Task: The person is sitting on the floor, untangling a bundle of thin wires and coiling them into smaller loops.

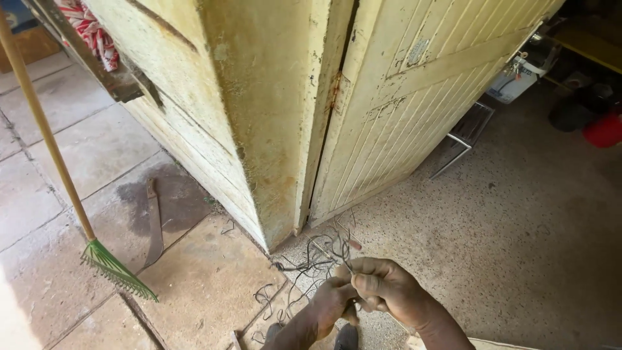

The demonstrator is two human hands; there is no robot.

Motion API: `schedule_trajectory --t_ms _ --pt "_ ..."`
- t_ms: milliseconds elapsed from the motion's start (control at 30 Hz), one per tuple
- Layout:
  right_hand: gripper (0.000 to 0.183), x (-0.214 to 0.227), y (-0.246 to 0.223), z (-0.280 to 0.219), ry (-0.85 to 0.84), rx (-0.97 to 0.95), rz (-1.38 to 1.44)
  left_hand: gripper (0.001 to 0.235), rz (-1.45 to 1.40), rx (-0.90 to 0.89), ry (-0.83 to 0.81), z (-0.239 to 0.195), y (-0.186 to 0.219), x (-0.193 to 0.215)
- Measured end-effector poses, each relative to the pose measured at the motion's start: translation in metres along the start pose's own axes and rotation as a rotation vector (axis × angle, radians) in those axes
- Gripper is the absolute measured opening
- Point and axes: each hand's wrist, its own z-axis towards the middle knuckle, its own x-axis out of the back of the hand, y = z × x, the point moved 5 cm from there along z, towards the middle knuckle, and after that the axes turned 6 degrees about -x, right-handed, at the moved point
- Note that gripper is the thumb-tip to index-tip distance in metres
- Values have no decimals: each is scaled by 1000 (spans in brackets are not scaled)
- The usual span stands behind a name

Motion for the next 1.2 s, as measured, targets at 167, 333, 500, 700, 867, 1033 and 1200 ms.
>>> schedule_trajectory --t_ms 167,333,500,700,867,1033,1200 --pt "80 14 12 5 367 201 -8 21 -16 -104 241 -13 -17 28" --pt "69 37 73 -15 540 -166 -72 41 -28 -326 327 -9 -36 54" --pt "80 -26 80 -5 486 -528 -77 47 495 -229 418 -42 2 30" --pt "69 -18 77 29 606 -331 358 40 1121 -392 305 -57 4 5" --pt "37 21 77 43 694 -101 484 35 1197 -523 225 -63 -41 32" --pt "31 -11 94 57 406 -227 -11 42 192 -18 229 -66 -60 49" --pt "30 -66 76 24 134 -342 -425 71 -33 -35 225 -57 -31 70"
